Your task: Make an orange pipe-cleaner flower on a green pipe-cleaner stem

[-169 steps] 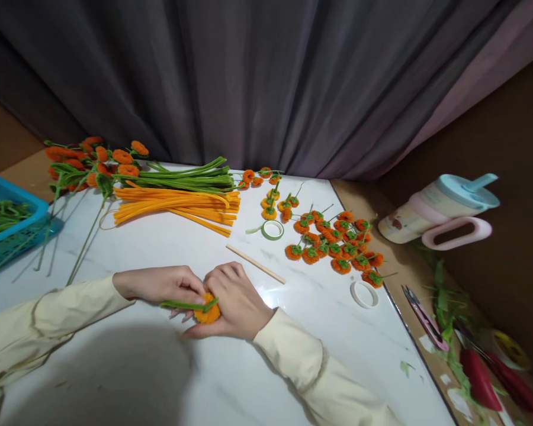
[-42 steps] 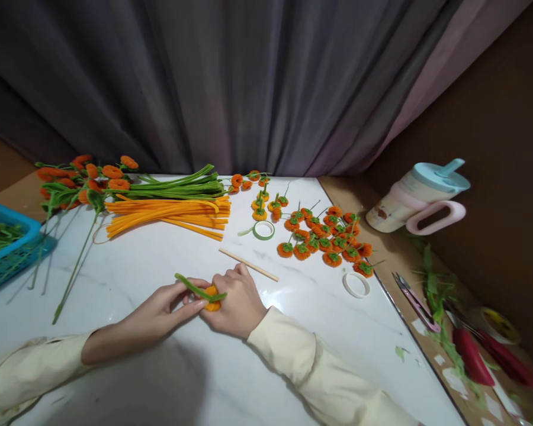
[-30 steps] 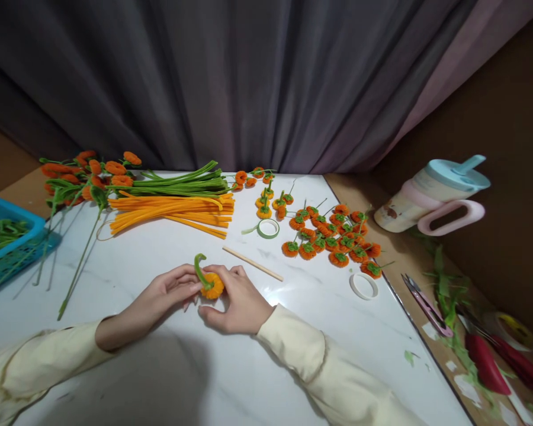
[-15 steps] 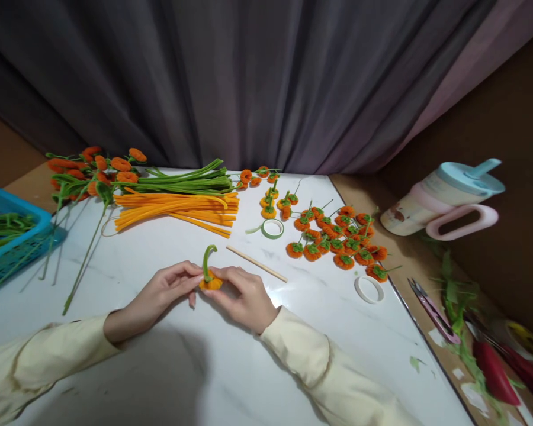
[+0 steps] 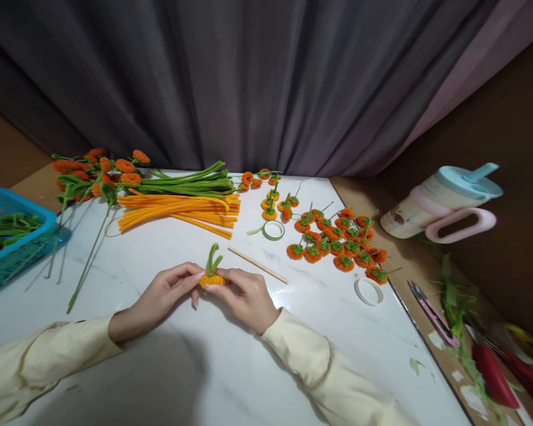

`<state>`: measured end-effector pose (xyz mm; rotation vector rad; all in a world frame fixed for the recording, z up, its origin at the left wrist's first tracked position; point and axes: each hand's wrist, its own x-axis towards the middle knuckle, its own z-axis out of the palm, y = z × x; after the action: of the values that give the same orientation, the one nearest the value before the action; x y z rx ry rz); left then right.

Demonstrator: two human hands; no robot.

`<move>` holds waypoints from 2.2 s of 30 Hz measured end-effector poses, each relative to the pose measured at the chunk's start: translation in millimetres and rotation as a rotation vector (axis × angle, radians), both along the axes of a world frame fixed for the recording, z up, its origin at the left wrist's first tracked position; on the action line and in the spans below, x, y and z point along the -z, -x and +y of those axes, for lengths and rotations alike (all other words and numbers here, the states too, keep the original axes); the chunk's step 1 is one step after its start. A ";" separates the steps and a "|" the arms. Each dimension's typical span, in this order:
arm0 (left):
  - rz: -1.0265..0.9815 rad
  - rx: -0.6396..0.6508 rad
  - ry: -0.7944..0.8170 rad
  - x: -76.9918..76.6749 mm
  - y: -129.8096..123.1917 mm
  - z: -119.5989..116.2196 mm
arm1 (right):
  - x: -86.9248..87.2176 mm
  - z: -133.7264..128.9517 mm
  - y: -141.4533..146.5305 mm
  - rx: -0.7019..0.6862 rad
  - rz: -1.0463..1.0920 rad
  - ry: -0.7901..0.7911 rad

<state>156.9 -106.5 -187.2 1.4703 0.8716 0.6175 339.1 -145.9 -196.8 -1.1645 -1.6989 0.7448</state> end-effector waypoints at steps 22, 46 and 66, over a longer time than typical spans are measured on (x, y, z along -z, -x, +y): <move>-0.261 -0.098 -0.360 -131.9 -31.9 18.3 | -145.5 6.4 -24.2 0.020 -0.053 -0.279; 0.152 -0.109 -1.626 -114.9 -3.6 19.9 | -143.4 7.1 -24.2 -0.021 0.377 0.206; 0.246 0.173 -1.603 -124.5 4.5 18.7 | -142.2 5.8 -23.3 -0.039 0.308 0.275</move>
<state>152.3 -87.8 -62.7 3.0502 0.2793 1.0982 362.4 -140.1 -54.5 -1.1341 -1.3947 1.1480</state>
